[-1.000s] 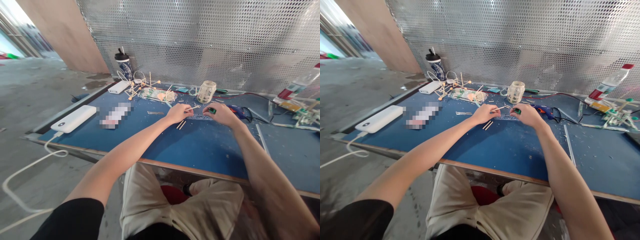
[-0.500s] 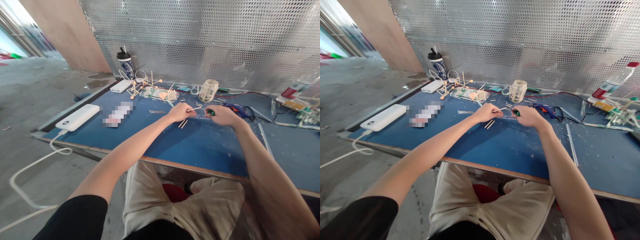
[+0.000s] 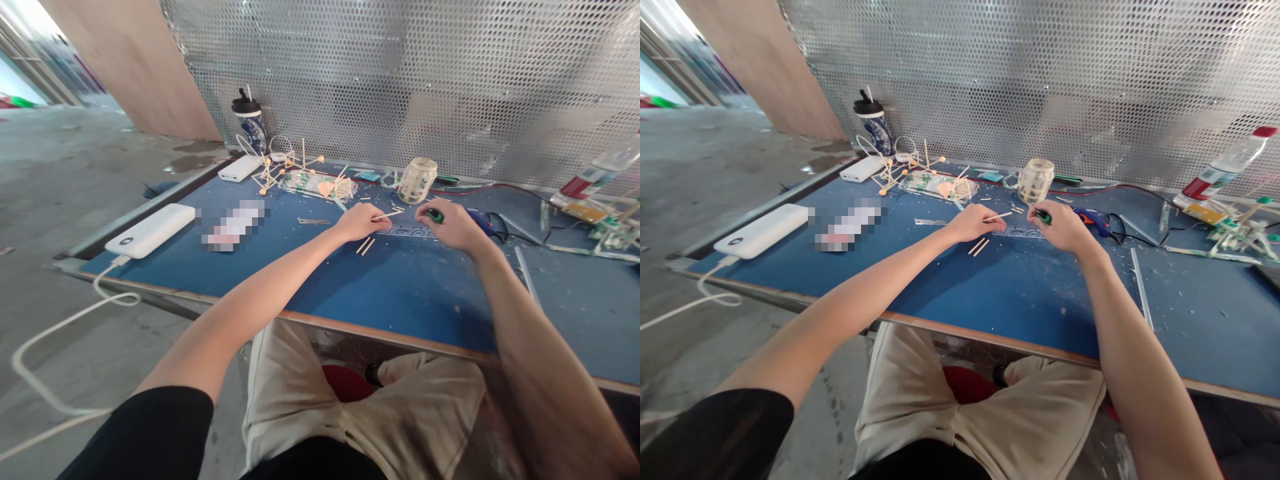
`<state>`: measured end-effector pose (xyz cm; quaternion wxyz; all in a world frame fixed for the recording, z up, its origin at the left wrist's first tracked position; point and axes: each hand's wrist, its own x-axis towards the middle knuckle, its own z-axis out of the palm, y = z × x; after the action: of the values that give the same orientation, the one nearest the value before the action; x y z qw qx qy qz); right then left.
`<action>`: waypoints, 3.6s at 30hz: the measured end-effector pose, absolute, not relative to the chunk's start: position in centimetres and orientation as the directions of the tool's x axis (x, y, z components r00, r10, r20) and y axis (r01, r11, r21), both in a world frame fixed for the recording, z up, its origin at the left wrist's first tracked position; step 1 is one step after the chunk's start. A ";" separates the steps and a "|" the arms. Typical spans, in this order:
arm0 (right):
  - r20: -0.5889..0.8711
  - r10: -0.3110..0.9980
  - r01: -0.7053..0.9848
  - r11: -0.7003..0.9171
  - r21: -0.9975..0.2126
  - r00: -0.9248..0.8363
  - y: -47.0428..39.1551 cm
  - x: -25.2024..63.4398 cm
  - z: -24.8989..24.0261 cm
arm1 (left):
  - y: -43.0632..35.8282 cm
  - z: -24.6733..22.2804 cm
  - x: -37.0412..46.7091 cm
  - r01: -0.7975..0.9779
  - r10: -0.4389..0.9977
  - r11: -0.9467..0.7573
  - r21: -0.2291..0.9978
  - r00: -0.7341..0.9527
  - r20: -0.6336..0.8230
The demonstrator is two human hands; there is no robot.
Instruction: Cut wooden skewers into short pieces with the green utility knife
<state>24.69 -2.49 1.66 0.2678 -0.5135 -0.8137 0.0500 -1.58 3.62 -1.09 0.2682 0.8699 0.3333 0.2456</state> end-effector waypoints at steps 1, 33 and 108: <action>0.403 0.858 0.805 0.470 -0.363 -0.319 -2.6 24.7 1.7 | 3.6 -1.1 -1.6 0.448 0.711 -0.635 0.629 0.658 0.248; 0.263 0.917 0.914 0.355 -0.197 -0.300 -1.8 23.3 0.9 | 3.3 -1.0 -1.5 0.469 0.712 -0.658 0.590 0.643 0.283; 0.696 0.694 0.695 0.411 -0.590 0.181 -3.8 22.1 3.1 | 2.1 0.3 -2.1 0.568 0.744 -0.652 0.502 0.606 0.282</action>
<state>22.11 -3.78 3.07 0.5441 -0.5426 -0.6399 0.0000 -2.10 2.15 0.28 0.1844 0.8769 0.3739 0.2392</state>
